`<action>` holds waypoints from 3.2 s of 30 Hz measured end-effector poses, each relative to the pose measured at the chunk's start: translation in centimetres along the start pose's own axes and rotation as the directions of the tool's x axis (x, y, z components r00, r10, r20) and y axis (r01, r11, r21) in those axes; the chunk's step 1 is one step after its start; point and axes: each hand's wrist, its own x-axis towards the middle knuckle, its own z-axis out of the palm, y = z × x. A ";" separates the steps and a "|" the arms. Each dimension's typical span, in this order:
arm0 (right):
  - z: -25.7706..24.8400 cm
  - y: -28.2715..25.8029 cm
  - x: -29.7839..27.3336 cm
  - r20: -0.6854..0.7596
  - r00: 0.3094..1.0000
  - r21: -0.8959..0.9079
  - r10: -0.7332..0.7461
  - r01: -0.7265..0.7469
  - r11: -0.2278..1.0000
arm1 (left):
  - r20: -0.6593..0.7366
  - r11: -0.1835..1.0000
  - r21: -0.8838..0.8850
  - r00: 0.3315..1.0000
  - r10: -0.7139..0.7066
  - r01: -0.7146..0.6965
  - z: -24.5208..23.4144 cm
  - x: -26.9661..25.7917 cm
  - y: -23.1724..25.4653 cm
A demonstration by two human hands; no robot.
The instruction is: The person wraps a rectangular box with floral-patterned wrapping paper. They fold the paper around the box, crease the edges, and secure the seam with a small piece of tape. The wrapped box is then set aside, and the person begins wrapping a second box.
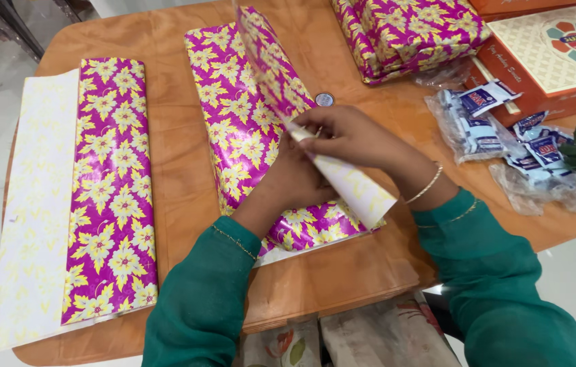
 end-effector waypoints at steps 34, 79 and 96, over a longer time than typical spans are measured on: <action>2.2 2.4 3.2 -0.051 0.996 0.245 0.068 -0.053 0.968 | 0.479 0.964 0.054 0.840 -0.255 0.262 -3.3 -1.4 5.7; 8.9 -4.5 0.5 0.144 0.980 -0.571 -0.138 0.196 0.797 | 0.241 0.177 -0.630 0.407 -0.881 0.756 -2.9 -7.4 -18.6; 1.3 0.4 2.6 -0.055 0.991 -0.482 -0.126 0.085 0.872 | 0.180 0.899 0.063 0.881 -0.437 0.433 -6.4 -3.7 -9.2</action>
